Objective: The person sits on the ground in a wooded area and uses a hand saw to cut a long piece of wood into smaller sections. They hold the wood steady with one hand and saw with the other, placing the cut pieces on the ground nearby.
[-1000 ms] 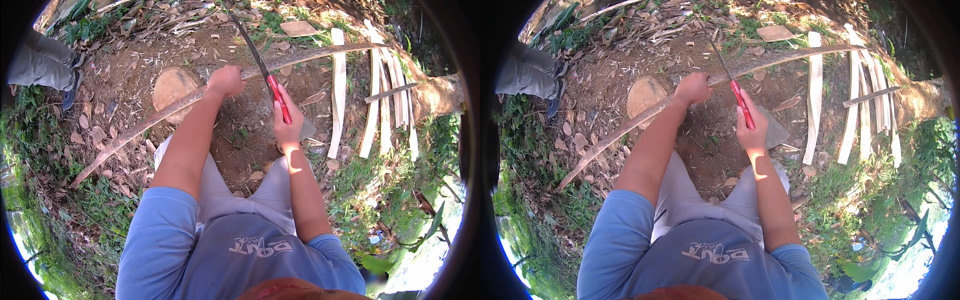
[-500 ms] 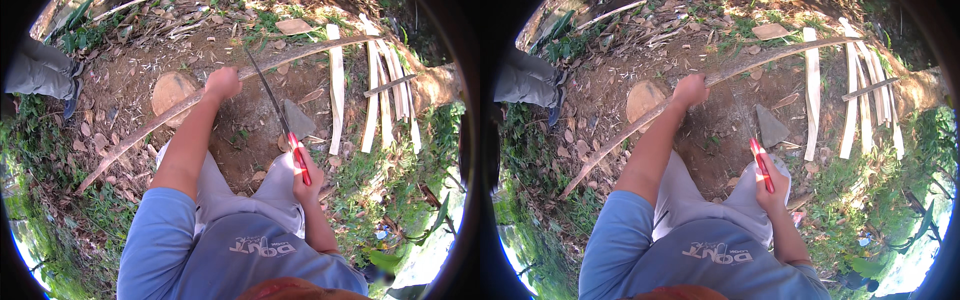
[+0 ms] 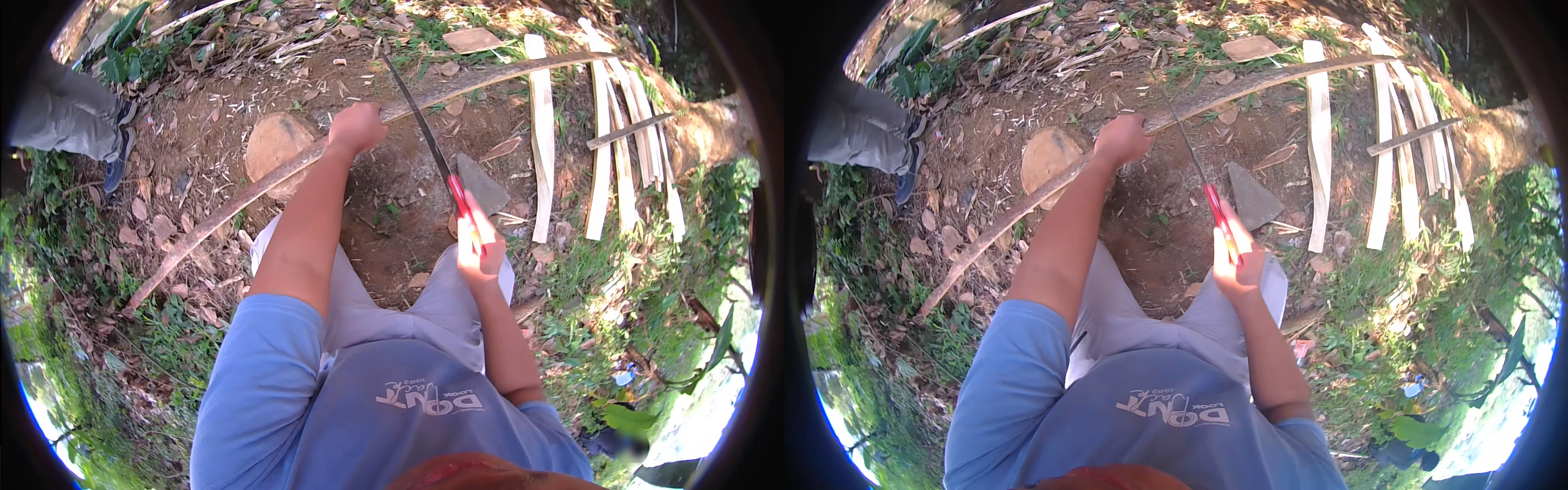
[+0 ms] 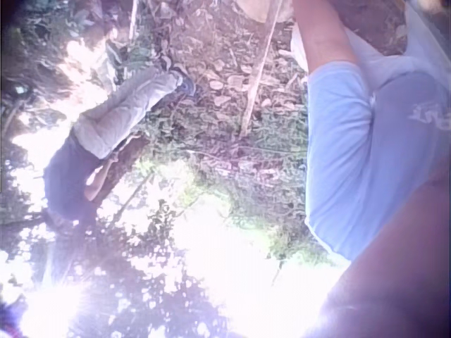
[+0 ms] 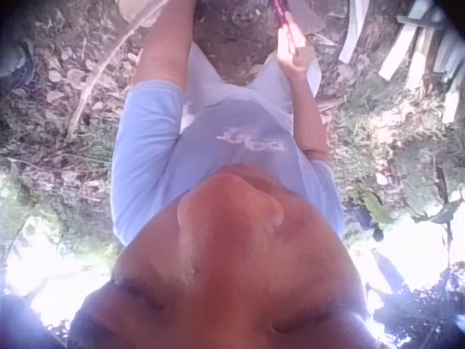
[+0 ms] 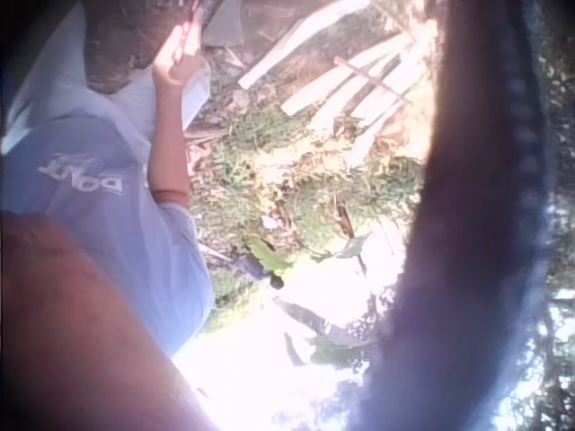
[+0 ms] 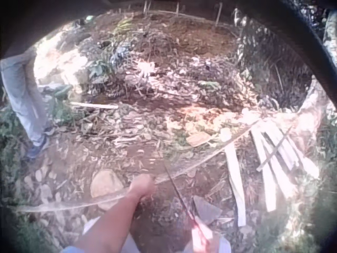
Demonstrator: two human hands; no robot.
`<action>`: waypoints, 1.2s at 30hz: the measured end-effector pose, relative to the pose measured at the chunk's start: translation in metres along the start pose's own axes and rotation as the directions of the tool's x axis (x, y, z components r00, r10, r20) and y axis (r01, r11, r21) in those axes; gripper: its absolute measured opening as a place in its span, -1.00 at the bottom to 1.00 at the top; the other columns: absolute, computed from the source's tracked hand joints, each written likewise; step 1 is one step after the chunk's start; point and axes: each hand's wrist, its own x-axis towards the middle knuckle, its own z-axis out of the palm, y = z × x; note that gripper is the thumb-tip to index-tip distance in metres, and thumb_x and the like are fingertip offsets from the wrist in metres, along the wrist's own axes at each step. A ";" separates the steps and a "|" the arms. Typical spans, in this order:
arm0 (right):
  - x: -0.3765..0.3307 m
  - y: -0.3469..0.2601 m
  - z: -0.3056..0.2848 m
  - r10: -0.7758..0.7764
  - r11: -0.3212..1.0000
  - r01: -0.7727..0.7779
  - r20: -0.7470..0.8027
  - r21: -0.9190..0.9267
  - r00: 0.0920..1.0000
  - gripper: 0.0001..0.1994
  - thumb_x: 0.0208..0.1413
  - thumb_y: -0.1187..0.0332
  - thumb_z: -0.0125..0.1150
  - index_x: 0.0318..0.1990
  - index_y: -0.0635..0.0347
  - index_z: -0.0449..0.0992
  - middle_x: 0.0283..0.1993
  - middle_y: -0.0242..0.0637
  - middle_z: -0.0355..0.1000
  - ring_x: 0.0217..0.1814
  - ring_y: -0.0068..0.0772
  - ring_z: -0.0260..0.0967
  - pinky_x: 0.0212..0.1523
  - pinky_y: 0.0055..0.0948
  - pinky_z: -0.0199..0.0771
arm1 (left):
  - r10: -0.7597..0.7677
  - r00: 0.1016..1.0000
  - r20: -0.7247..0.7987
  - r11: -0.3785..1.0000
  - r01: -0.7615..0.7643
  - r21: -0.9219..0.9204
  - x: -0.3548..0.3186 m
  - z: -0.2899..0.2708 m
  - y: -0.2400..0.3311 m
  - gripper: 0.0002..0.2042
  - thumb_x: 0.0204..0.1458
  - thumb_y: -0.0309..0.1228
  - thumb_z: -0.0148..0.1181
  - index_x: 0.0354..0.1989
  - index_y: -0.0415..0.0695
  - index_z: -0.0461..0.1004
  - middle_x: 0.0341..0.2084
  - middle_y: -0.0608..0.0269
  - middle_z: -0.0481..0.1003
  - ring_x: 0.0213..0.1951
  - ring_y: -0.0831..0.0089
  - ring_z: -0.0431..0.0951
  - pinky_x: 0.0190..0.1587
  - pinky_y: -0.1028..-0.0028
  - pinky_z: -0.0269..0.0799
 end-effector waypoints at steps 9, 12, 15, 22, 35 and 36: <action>-0.055 -0.073 -0.088 0.095 0.995 -0.097 0.091 0.021 0.991 -0.53 0.32 0.52 0.23 0.37 0.39 0.48 0.14 0.08 0.65 0.02 -0.35 0.69 0.06 -0.45 0.58 | 0.007 1.000 0.018 1.000 -0.007 0.011 -0.004 0.003 0.001 -0.62 0.11 -0.21 0.24 0.03 -0.16 0.64 -0.06 -0.10 0.69 0.00 -0.10 0.70 0.11 0.03 0.63; 0.004 -0.091 -0.068 0.187 0.982 -0.190 0.125 0.012 0.974 -0.56 0.34 0.47 0.23 0.36 0.31 0.52 0.13 0.09 0.66 0.04 -0.34 0.70 0.06 -0.45 0.58 | 0.048 0.999 -0.024 0.999 -0.048 0.000 -0.008 0.002 -0.001 -0.64 0.11 -0.22 0.23 0.00 -0.16 0.64 -0.10 -0.10 0.69 -0.02 -0.10 0.71 0.09 0.03 0.64; 0.082 -0.073 -0.001 0.067 0.997 -0.068 0.046 0.027 0.997 -0.58 0.36 0.40 0.23 0.34 0.22 0.55 0.05 0.13 0.67 0.03 -0.26 0.71 0.06 -0.38 0.59 | 0.062 0.998 -0.029 0.998 -0.062 0.009 -0.003 0.005 -0.003 -0.65 0.11 -0.22 0.23 -0.02 -0.15 0.65 -0.13 -0.09 0.70 -0.04 -0.11 0.71 0.09 0.02 0.64; 0.136 -0.034 0.066 -0.125 0.967 0.130 -0.038 0.219 0.991 -0.58 0.36 0.42 0.23 0.34 0.24 0.54 0.09 0.10 0.66 0.05 -0.19 0.69 0.07 -0.31 0.59 | 0.016 1.000 -0.004 1.000 -0.016 0.006 -0.002 -0.006 0.002 -0.65 0.13 -0.21 0.24 0.01 -0.13 0.65 -0.09 -0.09 0.69 -0.01 -0.08 0.71 0.11 0.04 0.63; -0.103 -0.023 -0.083 0.054 0.998 -0.050 0.097 -0.050 0.994 -0.53 0.30 0.54 0.19 0.37 0.41 0.48 0.01 -0.02 0.69 -0.25 -0.39 0.64 -0.14 -0.49 0.58 | 0.018 0.998 0.063 1.000 -0.018 0.001 -0.005 -0.004 0.004 -0.63 0.13 -0.21 0.30 0.03 -0.16 0.64 -0.04 -0.10 0.68 0.03 -0.08 0.70 0.12 0.04 0.63; -0.098 -0.036 -0.087 0.040 0.998 -0.036 0.084 -0.049 0.996 -0.54 0.33 0.52 0.17 0.37 0.41 0.48 0.04 0.01 0.68 -0.19 -0.37 0.65 -0.10 -0.46 0.58 | 0.022 0.998 0.050 1.000 -0.022 -0.003 -0.004 -0.002 0.005 -0.63 0.12 -0.21 0.29 0.03 -0.16 0.64 -0.04 -0.11 0.68 0.03 -0.08 0.70 0.12 0.04 0.63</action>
